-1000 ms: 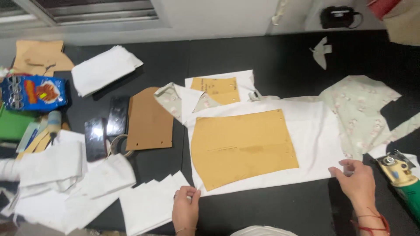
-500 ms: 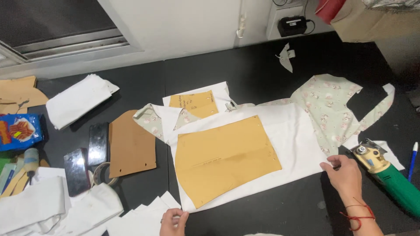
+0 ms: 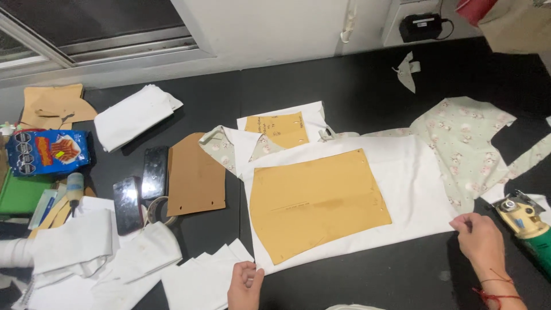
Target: The person arranges brown paper patterns on a white fabric sheet on a table. They use a blue pen to mark the fabric and then cut the fabric using a green electric fabric cutter, following the pattern outlines.
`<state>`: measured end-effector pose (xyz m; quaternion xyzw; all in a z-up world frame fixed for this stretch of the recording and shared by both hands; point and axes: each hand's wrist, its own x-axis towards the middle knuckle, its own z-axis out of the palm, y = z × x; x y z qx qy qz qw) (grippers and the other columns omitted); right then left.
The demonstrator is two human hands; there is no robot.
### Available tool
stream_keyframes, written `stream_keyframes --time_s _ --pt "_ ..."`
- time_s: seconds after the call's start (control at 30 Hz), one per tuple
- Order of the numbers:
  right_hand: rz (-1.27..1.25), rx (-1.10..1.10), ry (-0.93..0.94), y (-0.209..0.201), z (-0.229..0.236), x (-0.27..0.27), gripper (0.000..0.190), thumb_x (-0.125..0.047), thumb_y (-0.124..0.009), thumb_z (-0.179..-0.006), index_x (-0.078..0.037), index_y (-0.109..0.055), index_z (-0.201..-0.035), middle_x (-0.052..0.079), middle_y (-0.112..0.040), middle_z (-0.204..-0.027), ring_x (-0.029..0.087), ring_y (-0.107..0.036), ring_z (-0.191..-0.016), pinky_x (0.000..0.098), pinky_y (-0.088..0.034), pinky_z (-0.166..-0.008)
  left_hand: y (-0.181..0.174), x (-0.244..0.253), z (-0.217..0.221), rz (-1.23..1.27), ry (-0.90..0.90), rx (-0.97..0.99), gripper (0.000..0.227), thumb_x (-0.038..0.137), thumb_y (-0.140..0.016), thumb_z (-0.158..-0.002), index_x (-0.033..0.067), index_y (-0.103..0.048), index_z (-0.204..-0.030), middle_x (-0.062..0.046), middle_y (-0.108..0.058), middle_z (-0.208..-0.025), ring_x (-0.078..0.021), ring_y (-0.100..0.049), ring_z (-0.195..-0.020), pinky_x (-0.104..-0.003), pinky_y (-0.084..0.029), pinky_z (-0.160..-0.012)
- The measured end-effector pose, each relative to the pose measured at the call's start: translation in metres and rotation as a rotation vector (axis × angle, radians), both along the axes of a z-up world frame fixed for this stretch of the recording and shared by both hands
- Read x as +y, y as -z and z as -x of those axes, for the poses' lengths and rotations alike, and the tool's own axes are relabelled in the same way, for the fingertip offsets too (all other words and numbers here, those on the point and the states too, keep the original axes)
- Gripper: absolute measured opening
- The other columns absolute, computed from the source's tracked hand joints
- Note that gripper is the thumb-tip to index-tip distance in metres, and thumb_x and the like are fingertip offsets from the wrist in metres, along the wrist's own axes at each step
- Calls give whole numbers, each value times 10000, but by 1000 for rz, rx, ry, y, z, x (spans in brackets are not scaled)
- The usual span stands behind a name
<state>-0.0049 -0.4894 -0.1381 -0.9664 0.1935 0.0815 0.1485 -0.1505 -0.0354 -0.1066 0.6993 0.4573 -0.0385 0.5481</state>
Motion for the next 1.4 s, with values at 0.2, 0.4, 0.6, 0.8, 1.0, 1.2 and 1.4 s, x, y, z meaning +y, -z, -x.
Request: stream_keyframes --time_s 0.2,0.4,0.6,0.8,1.0,1.2,1.4 --pt "-29 -99 6 -9 1 3 231 -241 -622 -765 -69 -646 -918 100 -651 -856 261 -547 -884 380 -422 -772 -21 -8 -10 -273 295 375 134 384 -510 -725 300 -569 -811 161 -649 -686 -97 -506 -475 -215 -394 -582" --pt "8 -45 -36 32 4 -28 216 -303 -604 -777 -137 -682 -892 70 -676 -897 253 -612 -857 334 -430 -745 22 6 -5 -385 390 206 90 290 -520 -710 290 -589 -767 27 -623 -774 -142 -608 -749 -314 -451 -701" --pt "-583 -413 13 214 -5 -113 101 -52 -579 -903 -39 -496 -847 76 -461 -772 171 -399 -701 272 -289 -669 -49 33 -55 -532 338 142 167 320 -466 -791 212 -590 -817 -47 -499 -850 -243 -538 -837 -386 -414 -688" --pt "-659 -337 8 85 -8 14 304 -139 -644 -900 16 -525 -1133 202 -505 -885 268 -454 -685 343 -365 -557 -4 80 -116 -191 -445 -393 501 136 -672 -667 139 -473 -1127 -121 -269 -1251 -303 -488 -1089 -362 -426 -897" --pt "-434 -38 -53 -53 -1 112 315 -249 -653 -766 -62 -649 -1020 83 -645 -915 256 -601 -740 328 -428 -725 10 112 -140 254 -860 -518 512 50 -673 -635 60 -548 -1130 -26 -593 -873 -103 -543 -677 -211 -399 -607" --pt "-592 -23 -71 -34 11 120 277 -134 -658 -755 -60 -656 -1022 31 -657 -933 202 -577 -679 291 -448 -631 -68 88 -96 -635 -709 -492 324 93 -554 -779 163 -587 -1093 -37 -526 -1139 -218 -547 -1009 -288 -444 -824" --pt "-744 136 -112 -66 17 157 272 -189 -627 -732 -86 -667 -981 58 -721 -885 194 -648 -748 258 -453 -722 -108 20 -65 -382 -563 -712 314 68 -579 -755 18 -574 -1065 -61 -573 -1067 -139 -524 -1004 -253 -397 -895"
